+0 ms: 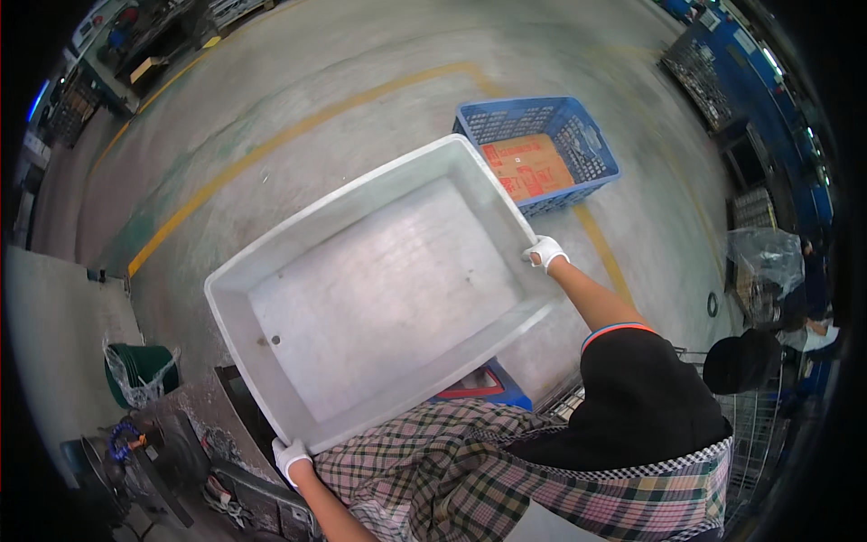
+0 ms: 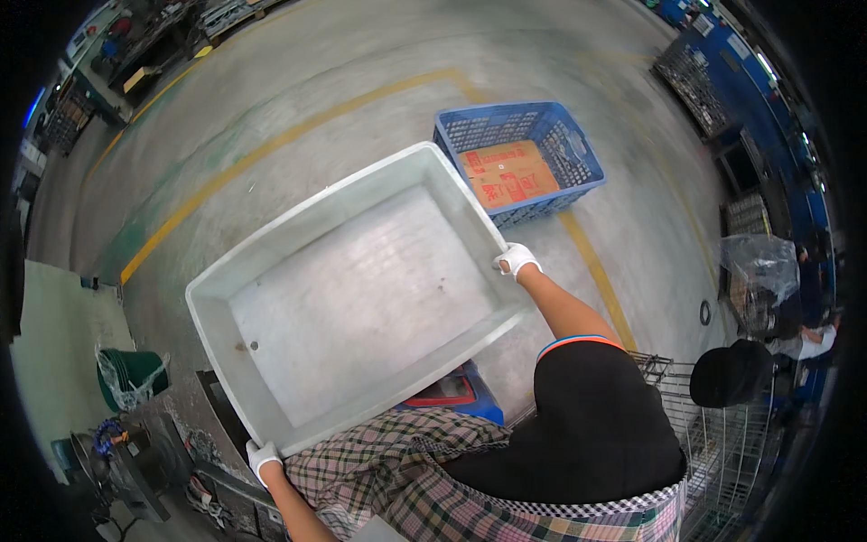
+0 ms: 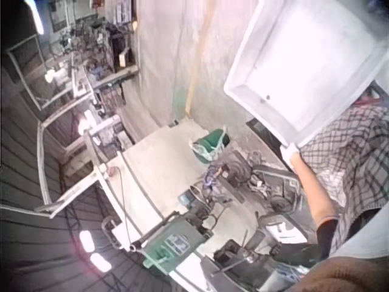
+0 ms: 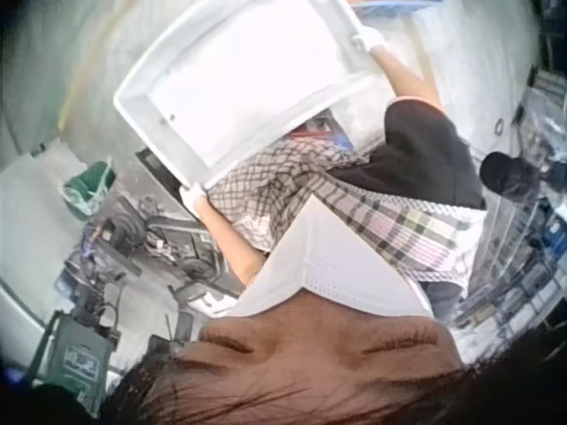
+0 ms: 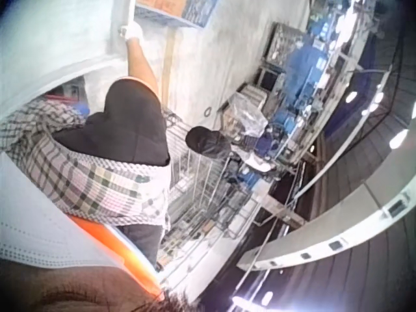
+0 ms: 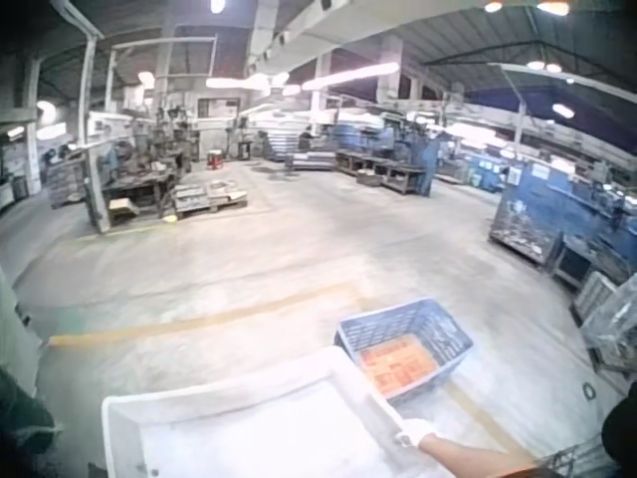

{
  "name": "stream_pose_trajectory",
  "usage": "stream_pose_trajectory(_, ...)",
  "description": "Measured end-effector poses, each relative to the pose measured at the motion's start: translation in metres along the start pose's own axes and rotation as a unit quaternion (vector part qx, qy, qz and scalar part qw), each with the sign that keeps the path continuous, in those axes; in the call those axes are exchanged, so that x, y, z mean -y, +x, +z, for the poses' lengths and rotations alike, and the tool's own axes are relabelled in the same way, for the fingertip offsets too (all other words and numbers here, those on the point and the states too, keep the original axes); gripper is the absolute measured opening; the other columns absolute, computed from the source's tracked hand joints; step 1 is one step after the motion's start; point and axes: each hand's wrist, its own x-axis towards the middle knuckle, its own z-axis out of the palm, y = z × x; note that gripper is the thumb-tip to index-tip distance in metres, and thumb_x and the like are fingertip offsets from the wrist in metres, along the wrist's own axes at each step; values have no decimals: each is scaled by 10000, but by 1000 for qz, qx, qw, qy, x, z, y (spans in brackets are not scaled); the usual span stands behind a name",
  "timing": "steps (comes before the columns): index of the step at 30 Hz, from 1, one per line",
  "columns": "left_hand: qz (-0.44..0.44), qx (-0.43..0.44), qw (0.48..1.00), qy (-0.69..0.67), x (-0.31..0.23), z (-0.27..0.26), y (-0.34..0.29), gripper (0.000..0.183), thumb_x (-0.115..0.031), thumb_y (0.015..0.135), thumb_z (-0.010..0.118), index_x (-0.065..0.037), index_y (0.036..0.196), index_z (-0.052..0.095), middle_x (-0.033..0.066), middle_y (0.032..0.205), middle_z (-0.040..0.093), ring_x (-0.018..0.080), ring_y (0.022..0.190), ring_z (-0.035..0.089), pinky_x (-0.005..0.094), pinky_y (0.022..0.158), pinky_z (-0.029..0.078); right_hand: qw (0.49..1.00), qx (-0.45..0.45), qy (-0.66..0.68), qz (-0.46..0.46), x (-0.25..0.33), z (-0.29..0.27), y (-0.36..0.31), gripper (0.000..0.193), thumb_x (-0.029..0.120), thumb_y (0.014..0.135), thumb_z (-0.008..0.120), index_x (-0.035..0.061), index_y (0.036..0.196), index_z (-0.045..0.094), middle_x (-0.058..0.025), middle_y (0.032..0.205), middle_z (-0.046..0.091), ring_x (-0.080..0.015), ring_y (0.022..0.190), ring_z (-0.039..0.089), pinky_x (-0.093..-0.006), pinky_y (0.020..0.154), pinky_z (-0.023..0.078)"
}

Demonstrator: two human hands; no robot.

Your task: The person drills holes into metal parts using a drill press, then organizes the drilled parts into blue bins and plastic crates by hand.

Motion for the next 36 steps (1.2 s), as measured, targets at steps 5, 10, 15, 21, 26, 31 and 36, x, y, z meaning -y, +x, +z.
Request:
stream_pose_trajectory(5, 1, -12, 1000, -14, -1, 3, -2, 543, -147, 654, 544, 40, 1157, 465, 245, 1087, 549, 354, 1007, 537, 357, 852, 409, 1000, 6, 6, 18, 10, -5, -5, 460, 254, 538, 656, 21, 935, 633, -185, 838, 634, -298, 780, 612, -330, 712, 466)
stream_pose_trajectory(10, -4, -9, 997, -71, 28, 20, 18, 543, -140, 699, 567, 37, 1195, 431, 230, 1131, 530, 345, 1017, 535, 346, 870, 402, 999, 0, -36, 16, 7, -1, 3, 473, 249, 519, 651, 24, 934, 634, -196, 866, 629, -309, 823, 608, -334, 734, 466)
stream_pose_trajectory(15, 16, 9, 1000, -18, 14, 15, 16, 553, -118, 711, 594, 29, 1214, 415, 226, 1148, 521, 342, 1029, 532, 345, 869, 412, 1000, 1, -13, 25, 10, -4, -5, 465, 245, 519, 637, 35, 934, 636, -192, 875, 628, -312, 835, 603, -337, 740, 464)
stream_pose_trajectory(21, -10, 27, 996, 83, -4, 2, 1, 547, -105, 712, 602, 21, 1209, 414, 224, 1151, 518, 337, 1047, 525, 358, 854, 430, 998, -13, -50, 39, 21, -2, -23, 454, 235, 546, 609, 49, 960, 626, -177, 875, 630, -307, 838, 603, -341, 752, 460)
stream_pose_trajectory(26, -68, 38, 986, 146, -33, -7, -17, 549, -148, 728, 598, -39, 1230, 405, 199, 1175, 509, 324, 1066, 516, 371, 856, 434, 995, -9, -63, 72, 19, -3, -21, 441, 234, 568, 614, 71, 977, 630, -179, 905, 626, -304, 866, 603, -345, 757, 461)
stream_pose_trajectory(31, -22, 9, 997, 71, -18, -1, -12, 498, -131, 711, 589, -23, 1178, 453, 209, 1127, 538, 332, 1039, 532, 368, 837, 435, 996, -12, -69, 49, 12, 0, -7, 418, 246, 542, 649, 20, 894, 646, -190, 834, 629, -318, 804, 609, -345, 705, 469)
stream_pose_trajectory(36, 11, -10, 999, 35, -15, 1, -15, 496, -129, 691, 610, 9, 1146, 466, 226, 1094, 549, 349, 1009, 541, 374, 828, 432, 996, 10, -70, 60, 18, -6, -11, 418, 202, 545, 601, 38, 927, 642, -202, 874, 618, -328, 838, 606, -365, 730, 465)
